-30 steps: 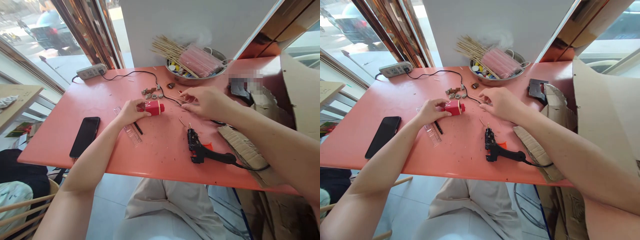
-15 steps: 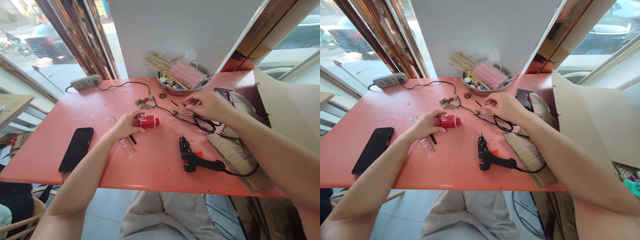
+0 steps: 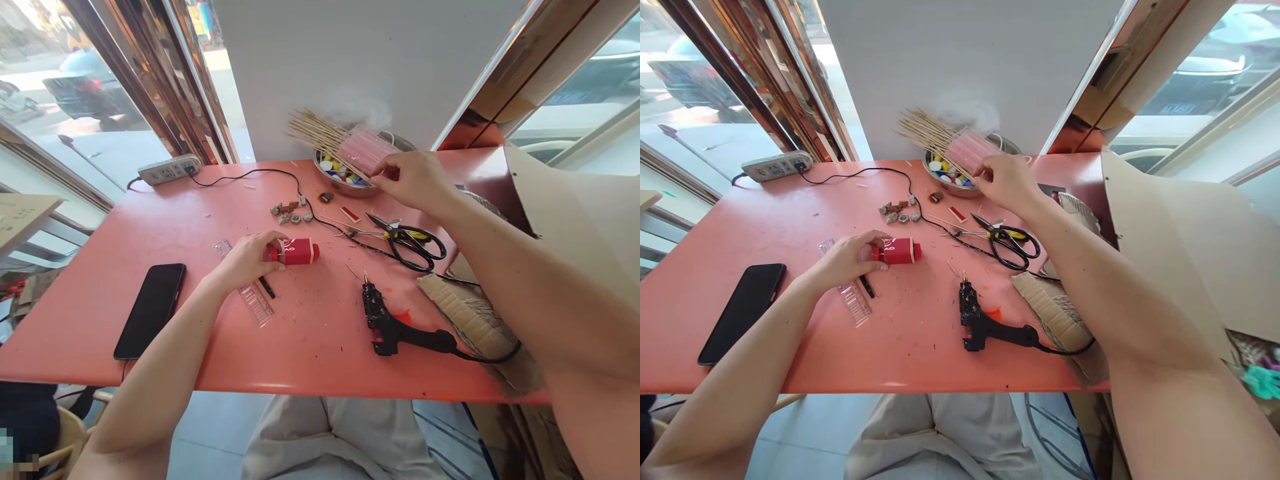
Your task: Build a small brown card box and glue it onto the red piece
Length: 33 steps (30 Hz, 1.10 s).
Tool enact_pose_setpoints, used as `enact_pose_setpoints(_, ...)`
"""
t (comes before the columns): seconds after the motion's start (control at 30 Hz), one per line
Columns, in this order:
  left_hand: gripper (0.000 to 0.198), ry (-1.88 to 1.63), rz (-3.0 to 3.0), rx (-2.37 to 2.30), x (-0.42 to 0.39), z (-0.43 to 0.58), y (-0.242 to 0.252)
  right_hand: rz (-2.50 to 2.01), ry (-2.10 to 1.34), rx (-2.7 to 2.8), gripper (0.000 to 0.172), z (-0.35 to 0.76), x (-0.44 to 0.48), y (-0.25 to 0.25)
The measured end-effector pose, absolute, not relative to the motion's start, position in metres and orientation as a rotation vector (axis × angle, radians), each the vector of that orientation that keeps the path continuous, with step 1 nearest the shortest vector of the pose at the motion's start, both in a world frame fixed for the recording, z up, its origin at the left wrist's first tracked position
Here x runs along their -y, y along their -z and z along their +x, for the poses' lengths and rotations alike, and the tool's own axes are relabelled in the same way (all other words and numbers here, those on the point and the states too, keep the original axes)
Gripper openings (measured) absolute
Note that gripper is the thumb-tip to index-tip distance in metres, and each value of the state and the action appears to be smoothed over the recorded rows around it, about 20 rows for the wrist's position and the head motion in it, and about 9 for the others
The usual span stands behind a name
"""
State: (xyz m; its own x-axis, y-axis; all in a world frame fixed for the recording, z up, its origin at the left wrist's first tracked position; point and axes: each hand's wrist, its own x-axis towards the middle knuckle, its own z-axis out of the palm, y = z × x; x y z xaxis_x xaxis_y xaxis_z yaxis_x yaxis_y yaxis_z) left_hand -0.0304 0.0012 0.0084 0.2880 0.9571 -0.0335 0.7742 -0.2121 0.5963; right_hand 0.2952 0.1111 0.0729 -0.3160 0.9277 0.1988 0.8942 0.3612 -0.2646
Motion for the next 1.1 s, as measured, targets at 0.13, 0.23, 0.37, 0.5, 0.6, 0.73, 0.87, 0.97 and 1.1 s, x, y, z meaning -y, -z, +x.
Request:
enact_pose_setpoints(0.13,0.061,-0.419,2.085,-1.541,0.0,-0.032,-0.012,-1.612,-0.14,2.41,0.024,0.294,-0.114,-0.072)
enact_pose_setpoints(0.23,0.064,-0.389,2.1,-1.556,0.002,-0.031,-0.014,-1.558,-0.149,2.444,0.028,0.296,-0.114,-0.069)
enact_pose_setpoints(0.37,0.062,-0.441,2.149,-1.576,0.005,-0.025,-0.012,-1.502,-0.153,2.472,0.026,0.301,-0.112,-0.068)
enact_pose_setpoints(0.5,0.053,-0.464,2.2,-1.592,0.007,-0.019,-0.008,-1.495,-0.151,2.497,0.032,0.304,-0.109,-0.067)
enact_pose_setpoints(0.6,0.042,-0.475,2.218,-1.589,0.005,-0.018,-0.005,-1.502,-0.145,2.506,0.034,0.304,-0.109,-0.067)
enact_pose_setpoints(0.73,0.037,-0.483,2.215,-1.574,0.002,-0.019,-0.005,-1.527,-0.155,2.511,0.036,0.303,-0.109,-0.071)
enact_pose_setpoints(0.87,0.041,-0.432,2.203,-1.6,0.003,-0.017,-0.008,-1.59,-0.167,2.468,0.048,0.31,-0.098,-0.08)
enact_pose_setpoints(0.97,0.045,-0.408,2.199,-1.618,0.003,-0.016,-0.009,-1.657,-0.137,2.399,0.054,0.327,-0.08,-0.088)
enact_pose_setpoints(1.1,0.043,-0.427,2.218,-1.604,0.002,-0.017,-0.006,-1.756,-0.062,2.277,0.038,0.359,-0.048,-0.094)
